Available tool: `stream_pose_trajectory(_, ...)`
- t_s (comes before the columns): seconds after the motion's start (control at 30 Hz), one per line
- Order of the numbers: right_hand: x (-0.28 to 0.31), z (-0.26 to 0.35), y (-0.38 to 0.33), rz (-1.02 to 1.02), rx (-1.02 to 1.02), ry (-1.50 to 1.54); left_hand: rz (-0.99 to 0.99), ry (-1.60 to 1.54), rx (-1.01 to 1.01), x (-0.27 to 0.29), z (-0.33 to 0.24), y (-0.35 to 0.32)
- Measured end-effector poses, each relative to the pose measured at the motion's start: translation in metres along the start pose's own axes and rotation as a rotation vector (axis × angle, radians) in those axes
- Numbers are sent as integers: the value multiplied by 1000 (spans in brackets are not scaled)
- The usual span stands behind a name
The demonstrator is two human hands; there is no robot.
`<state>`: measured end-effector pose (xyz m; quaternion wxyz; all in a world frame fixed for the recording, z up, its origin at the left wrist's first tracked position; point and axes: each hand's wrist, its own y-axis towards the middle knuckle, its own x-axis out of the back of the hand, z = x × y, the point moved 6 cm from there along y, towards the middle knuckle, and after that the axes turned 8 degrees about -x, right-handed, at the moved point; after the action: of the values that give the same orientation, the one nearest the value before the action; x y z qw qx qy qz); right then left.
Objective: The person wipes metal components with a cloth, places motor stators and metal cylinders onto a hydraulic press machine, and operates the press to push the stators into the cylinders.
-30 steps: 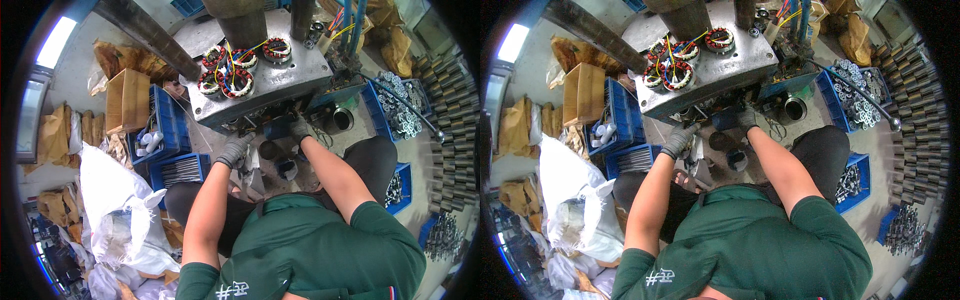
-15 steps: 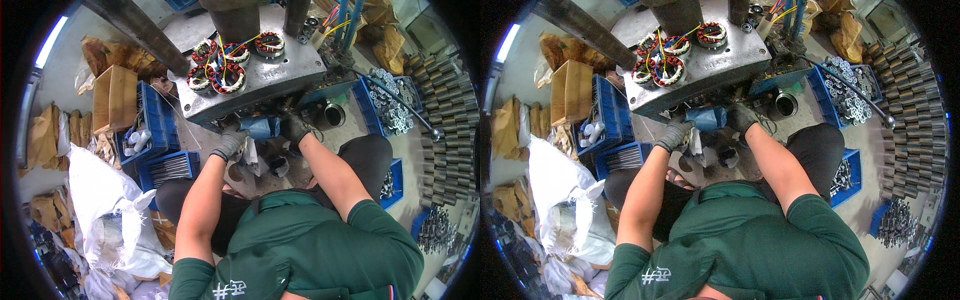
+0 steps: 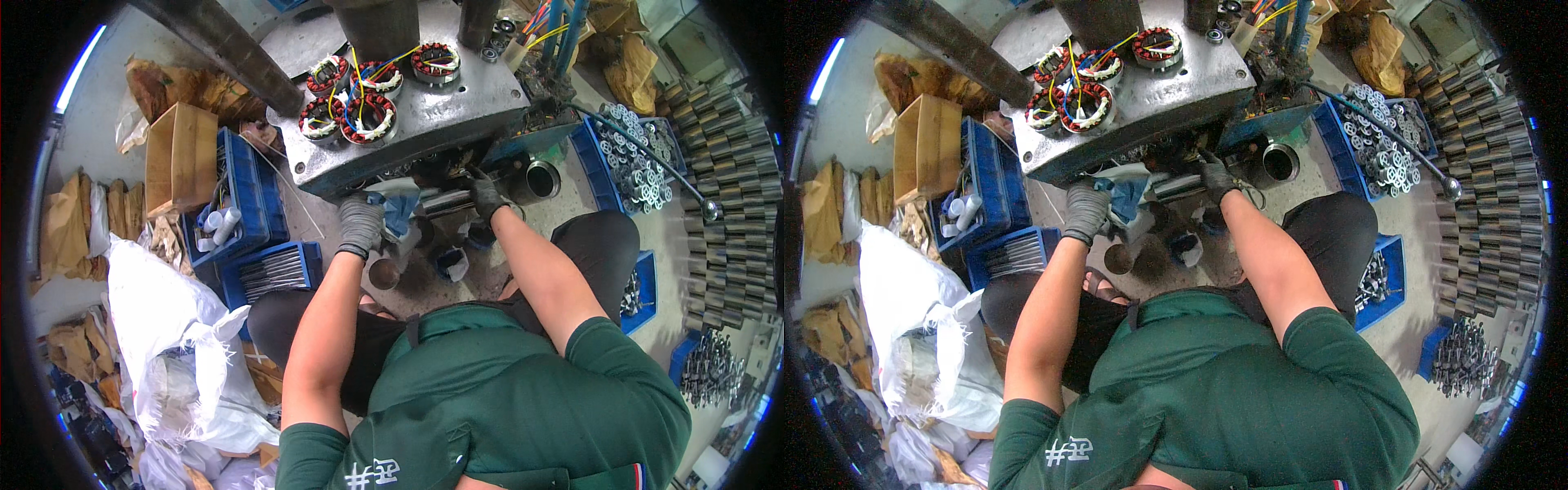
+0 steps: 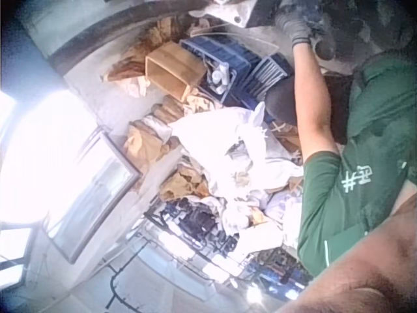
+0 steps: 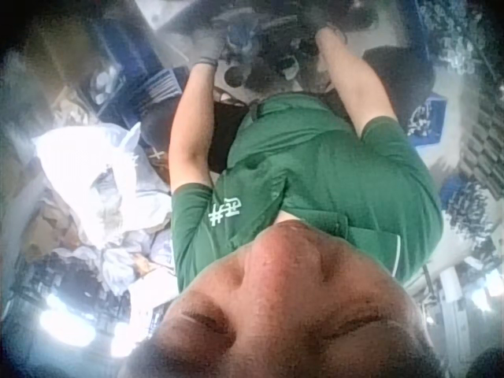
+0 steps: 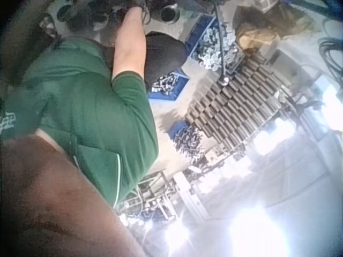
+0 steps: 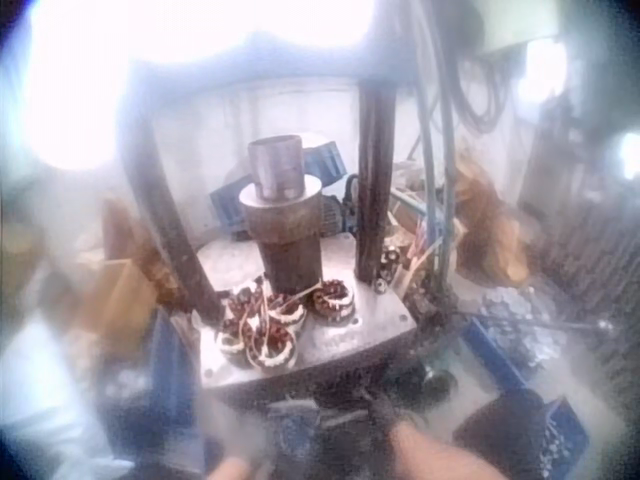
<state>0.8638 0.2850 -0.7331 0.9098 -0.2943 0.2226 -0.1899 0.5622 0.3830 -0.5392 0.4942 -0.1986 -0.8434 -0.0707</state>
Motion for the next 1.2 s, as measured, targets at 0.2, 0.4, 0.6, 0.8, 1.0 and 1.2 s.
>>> stream_pose_trajectory(0.2, -62, 7, -57, 130, 406, -1345, 197, 27, -63, -4, -28, -11)
stream_pose_trajectory(0.4, -69, 21, -95, 11, 316, -1478, 338, 126, -148, -11, -28, -21)
stream_pose_trajectory(0.6, -62, -32, -114, 262, -112, -1996, 459, 209, -203, -22, -16, -19)
stream_pose_trajectory(0.8, -38, -62, -95, 77, 22, -2166, 464, 66, -115, -11, -28, -22)
stream_pose_trajectory(1.0, -53, -33, -80, 443, -29, -1969, 513, 60, -93, -9, -30, -19)
stream_pose_trajectory(1.2, -109, 78, -122, 580, 185, -2029, 447, -266, -539, -2, -86, -36)
